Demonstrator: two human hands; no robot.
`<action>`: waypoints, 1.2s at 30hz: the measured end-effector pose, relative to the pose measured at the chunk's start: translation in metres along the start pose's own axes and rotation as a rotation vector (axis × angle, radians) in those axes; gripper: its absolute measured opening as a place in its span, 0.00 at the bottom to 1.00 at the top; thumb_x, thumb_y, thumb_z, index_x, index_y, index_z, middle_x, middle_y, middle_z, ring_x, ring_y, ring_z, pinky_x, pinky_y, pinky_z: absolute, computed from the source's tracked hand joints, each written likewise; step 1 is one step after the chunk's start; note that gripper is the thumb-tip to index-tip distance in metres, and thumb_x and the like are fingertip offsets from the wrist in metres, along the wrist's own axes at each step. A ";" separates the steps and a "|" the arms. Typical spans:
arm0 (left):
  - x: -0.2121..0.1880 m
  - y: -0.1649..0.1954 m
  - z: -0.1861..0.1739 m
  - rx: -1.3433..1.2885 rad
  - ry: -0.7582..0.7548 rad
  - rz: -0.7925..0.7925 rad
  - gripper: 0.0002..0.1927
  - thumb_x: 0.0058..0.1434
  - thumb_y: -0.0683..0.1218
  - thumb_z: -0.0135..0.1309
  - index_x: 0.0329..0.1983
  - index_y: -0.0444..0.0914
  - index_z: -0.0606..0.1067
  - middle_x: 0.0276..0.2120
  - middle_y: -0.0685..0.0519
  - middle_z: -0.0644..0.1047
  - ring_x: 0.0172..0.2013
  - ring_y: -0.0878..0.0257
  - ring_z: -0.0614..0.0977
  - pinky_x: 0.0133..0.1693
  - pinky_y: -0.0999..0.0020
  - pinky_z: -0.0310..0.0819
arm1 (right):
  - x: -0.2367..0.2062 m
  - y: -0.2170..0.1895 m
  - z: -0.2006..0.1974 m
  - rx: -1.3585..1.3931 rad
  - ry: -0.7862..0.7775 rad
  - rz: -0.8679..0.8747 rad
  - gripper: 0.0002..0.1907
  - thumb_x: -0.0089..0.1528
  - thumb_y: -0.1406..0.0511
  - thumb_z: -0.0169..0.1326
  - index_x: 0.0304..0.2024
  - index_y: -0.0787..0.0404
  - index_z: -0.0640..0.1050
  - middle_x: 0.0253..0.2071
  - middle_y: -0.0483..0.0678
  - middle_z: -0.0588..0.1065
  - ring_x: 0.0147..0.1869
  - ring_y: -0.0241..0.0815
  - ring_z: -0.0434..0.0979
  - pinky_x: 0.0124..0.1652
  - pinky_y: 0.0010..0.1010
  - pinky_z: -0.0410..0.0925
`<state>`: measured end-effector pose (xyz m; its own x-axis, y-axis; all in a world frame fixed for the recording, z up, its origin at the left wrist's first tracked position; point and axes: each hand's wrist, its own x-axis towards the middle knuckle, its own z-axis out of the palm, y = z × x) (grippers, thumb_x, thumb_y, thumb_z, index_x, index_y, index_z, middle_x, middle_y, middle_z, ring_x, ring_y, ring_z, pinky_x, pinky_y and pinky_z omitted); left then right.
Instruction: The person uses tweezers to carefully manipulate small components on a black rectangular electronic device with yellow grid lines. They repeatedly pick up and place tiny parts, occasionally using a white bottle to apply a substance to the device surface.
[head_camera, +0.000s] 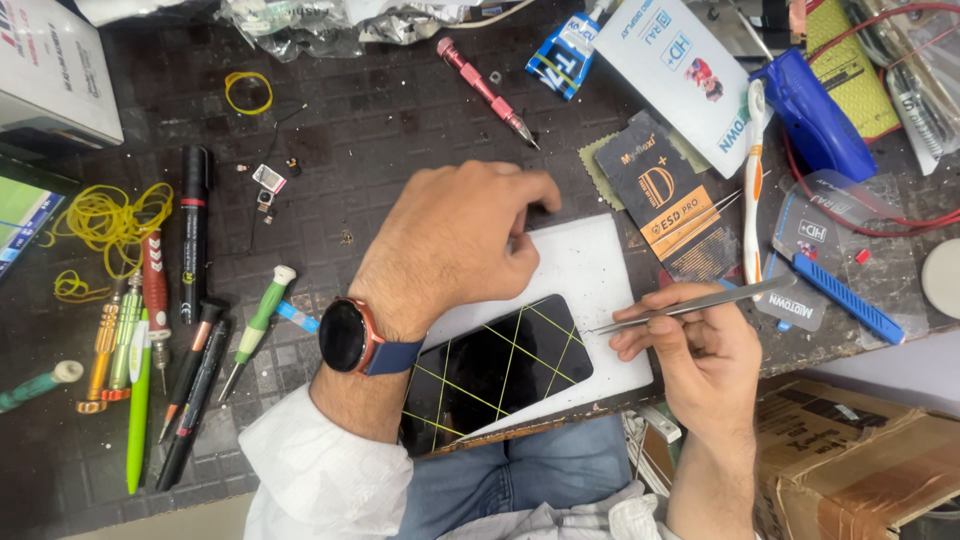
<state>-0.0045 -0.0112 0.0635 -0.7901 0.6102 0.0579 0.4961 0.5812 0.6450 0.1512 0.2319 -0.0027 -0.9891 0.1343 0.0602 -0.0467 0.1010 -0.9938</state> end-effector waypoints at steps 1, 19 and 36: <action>-0.001 0.000 -0.001 0.004 0.010 -0.007 0.17 0.48 0.44 0.56 0.43 0.43 0.80 0.28 0.55 0.82 0.31 0.54 0.84 0.33 0.57 0.77 | 0.000 0.000 0.000 0.001 0.000 0.003 0.10 0.71 0.69 0.49 0.51 0.72 0.69 0.41 0.63 0.80 0.39 0.46 0.84 0.38 0.33 0.79; -0.007 0.002 0.003 0.162 -0.015 -0.119 0.21 0.51 0.45 0.53 0.48 0.49 0.83 0.25 0.46 0.81 0.27 0.47 0.83 0.32 0.52 0.77 | 0.000 0.002 -0.003 0.016 0.018 0.022 0.10 0.71 0.69 0.50 0.51 0.72 0.70 0.41 0.62 0.79 0.38 0.46 0.83 0.38 0.34 0.78; 0.007 -0.008 0.011 -0.356 0.209 -0.103 0.07 0.57 0.46 0.63 0.38 0.45 0.84 0.17 0.60 0.76 0.18 0.70 0.76 0.24 0.71 0.69 | 0.001 0.001 -0.003 -0.001 0.016 -0.008 0.11 0.72 0.68 0.50 0.51 0.72 0.69 0.40 0.63 0.79 0.38 0.46 0.83 0.38 0.35 0.78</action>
<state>-0.0097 -0.0056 0.0509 -0.9033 0.4150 0.1086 0.2840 0.3889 0.8764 0.1511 0.2353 -0.0032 -0.9864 0.1489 0.0694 -0.0542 0.1033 -0.9932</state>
